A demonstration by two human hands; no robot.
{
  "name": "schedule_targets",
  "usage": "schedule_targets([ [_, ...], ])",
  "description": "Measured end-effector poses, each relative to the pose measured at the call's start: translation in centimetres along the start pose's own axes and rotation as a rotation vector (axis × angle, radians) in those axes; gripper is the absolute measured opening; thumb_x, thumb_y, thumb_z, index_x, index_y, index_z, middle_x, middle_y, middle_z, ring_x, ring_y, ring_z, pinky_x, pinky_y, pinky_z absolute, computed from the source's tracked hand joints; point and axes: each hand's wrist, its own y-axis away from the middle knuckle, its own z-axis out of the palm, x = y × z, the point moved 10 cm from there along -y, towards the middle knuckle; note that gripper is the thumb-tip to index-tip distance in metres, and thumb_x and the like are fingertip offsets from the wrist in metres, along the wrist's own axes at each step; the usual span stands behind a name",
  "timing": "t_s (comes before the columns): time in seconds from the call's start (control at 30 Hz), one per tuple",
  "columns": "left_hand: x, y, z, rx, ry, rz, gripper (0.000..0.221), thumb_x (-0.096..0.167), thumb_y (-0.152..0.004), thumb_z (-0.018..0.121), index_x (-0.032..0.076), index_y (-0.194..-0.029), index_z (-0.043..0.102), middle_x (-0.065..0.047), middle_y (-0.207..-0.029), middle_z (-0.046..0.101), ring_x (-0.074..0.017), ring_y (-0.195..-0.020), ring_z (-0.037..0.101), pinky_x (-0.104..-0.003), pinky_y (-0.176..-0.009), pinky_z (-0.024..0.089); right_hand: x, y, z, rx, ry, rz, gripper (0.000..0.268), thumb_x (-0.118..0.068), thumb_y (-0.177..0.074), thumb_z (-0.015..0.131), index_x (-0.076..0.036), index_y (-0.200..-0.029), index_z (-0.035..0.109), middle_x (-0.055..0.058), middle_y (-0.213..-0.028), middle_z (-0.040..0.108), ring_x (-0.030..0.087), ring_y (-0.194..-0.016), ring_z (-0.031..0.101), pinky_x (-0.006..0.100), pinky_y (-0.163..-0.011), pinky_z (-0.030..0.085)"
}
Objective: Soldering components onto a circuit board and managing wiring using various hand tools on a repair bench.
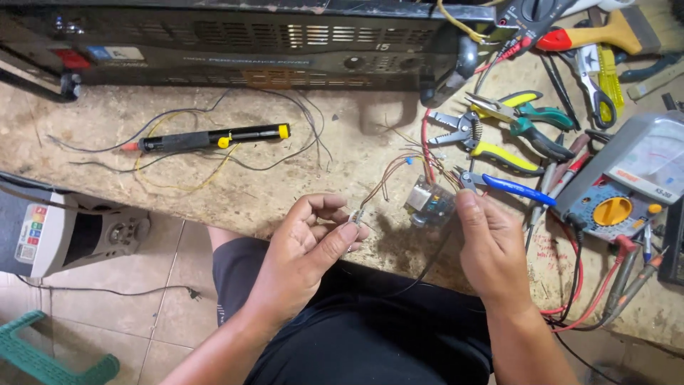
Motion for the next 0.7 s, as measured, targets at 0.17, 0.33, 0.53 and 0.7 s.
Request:
schedule_targets([
  [0.17,-0.8,0.3,1.0,-0.115,-0.025,-0.027,0.041,0.023,-0.093,0.065,0.004,-0.129,0.057,-0.023,-0.104,0.082,-0.0177,-0.099,0.074,-0.027,-0.093,0.053,0.9,0.0,1.5,-0.104,-0.25,0.232,0.046,-0.03,-0.107,0.045,0.003,-0.11,0.076,0.009,-0.107,0.078,0.016,-0.1,0.07,0.029,-0.087,0.054],
  [0.33,-1.3,-0.4,2.1,-0.088,0.171,-0.112,0.035,0.014,-0.093,0.066,0.0,-0.124,0.058,-0.022,-0.109,0.072,-0.0306,-0.113,0.077,-0.029,-0.093,0.058,2.7,0.6,4.4,-0.143,-0.819,0.353,0.044,-0.027,-0.104,0.05,0.013,-0.107,0.066,0.035,-0.108,0.074,0.041,-0.093,0.075,0.05,-0.085,0.063],
  [0.53,-0.7,-1.4,2.0,-0.08,0.129,-0.114,0.024,0.018,-0.092,0.07,0.008,-0.109,0.056,-0.02,-0.1,0.08,-0.0183,-0.103,0.072,-0.027,-0.098,0.049,2.1,0.5,4.6,-0.098,-0.65,0.254,0.025,-0.028,-0.108,0.052,-0.005,-0.098,0.055,0.017,-0.096,0.073,0.023,-0.086,0.072,0.033,-0.077,0.06],
  [0.7,0.3,-1.4,1.8,-0.087,0.008,-0.117,0.03,0.02,-0.091,0.07,0.01,-0.114,0.053,-0.019,-0.099,0.081,-0.0164,-0.101,0.073,-0.026,-0.088,0.052,0.6,0.4,3.9,-0.119,-0.302,0.209,0.024,-0.029,-0.107,0.05,-0.008,-0.109,0.061,0.006,-0.098,0.071,0.014,-0.086,0.068,0.026,-0.077,0.054],
])
